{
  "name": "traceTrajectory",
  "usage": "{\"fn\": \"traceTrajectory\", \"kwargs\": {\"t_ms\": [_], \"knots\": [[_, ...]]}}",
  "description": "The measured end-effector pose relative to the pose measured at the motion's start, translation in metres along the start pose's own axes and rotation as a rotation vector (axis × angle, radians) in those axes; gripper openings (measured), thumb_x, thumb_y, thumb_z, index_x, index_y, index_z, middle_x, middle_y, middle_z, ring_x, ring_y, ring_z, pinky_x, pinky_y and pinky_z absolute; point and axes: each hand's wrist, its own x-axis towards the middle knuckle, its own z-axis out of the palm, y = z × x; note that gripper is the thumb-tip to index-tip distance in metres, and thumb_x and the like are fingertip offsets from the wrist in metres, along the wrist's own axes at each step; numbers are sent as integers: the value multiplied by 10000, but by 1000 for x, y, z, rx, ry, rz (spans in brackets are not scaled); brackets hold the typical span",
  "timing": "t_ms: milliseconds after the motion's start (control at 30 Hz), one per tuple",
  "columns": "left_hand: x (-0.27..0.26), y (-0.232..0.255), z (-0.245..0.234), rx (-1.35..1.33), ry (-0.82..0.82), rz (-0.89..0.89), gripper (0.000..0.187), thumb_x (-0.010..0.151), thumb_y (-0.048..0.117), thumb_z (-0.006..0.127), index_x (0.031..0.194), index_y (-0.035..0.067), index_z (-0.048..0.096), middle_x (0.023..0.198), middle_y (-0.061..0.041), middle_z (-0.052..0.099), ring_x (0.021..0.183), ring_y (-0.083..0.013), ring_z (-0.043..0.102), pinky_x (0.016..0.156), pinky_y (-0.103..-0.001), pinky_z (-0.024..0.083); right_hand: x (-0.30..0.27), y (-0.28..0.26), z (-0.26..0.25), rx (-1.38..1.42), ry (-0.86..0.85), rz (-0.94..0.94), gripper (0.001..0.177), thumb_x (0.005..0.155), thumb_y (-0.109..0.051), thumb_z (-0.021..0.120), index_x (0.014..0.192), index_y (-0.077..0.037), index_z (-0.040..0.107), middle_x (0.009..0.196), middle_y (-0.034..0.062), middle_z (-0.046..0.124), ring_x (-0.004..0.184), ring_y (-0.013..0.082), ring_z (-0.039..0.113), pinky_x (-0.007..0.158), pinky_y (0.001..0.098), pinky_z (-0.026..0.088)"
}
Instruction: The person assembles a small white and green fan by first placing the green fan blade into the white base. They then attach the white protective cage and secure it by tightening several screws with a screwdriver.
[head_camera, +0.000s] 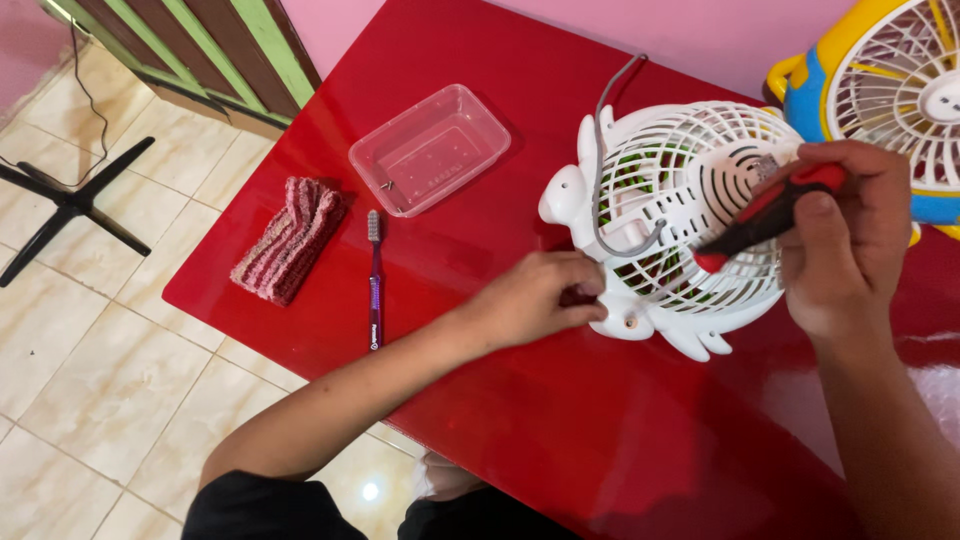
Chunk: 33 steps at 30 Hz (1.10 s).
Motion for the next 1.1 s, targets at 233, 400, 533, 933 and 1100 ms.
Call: {"fn": "traceTrajectory", "kwargs": {"t_ms": [233,400,533,933,1100], "knots": [[33,-21,-74,286,174,-1,579,769,163,904,1240,-16,618,1177,-165,655,1065,-326,664,916,-403,544,-12,7,-6,109,32,-33,192,1142,-102,372,1315,-30,411,980,187,567,702,225,550,679,371,544],[47,-31,-69,138,54,93,753,728,105,903,1401,45,570,1391,-145,579,1229,-317,620,994,-386,549,-9,21,-10,82,77,-153,217,1075,-158,385,1256,-44,422,837,201,552,524,195,450,512,329,445],[41,-33,-54,91,106,-74,654,766,140,880,1358,99,606,1332,-83,622,1130,-253,675,885,-352,600,1,39,-23,59,113,-275,204,1096,-189,380,1245,-55,419,785,197,531,488,185,412,488,308,408],[28,-29,-9,217,228,-192,729,710,250,929,1294,45,545,1208,-134,511,1085,-297,611,933,-389,561,58,55,-42,56,1,-215,143,1177,-138,335,1268,-66,418,801,174,486,524,198,384,485,314,378],[25,-20,-2,253,228,-184,759,699,294,933,1290,36,534,1233,-147,502,1109,-325,579,925,-423,551,55,25,-31,48,21,-189,168,1159,-144,351,1211,-22,454,814,190,491,531,204,417,517,337,417]]}}
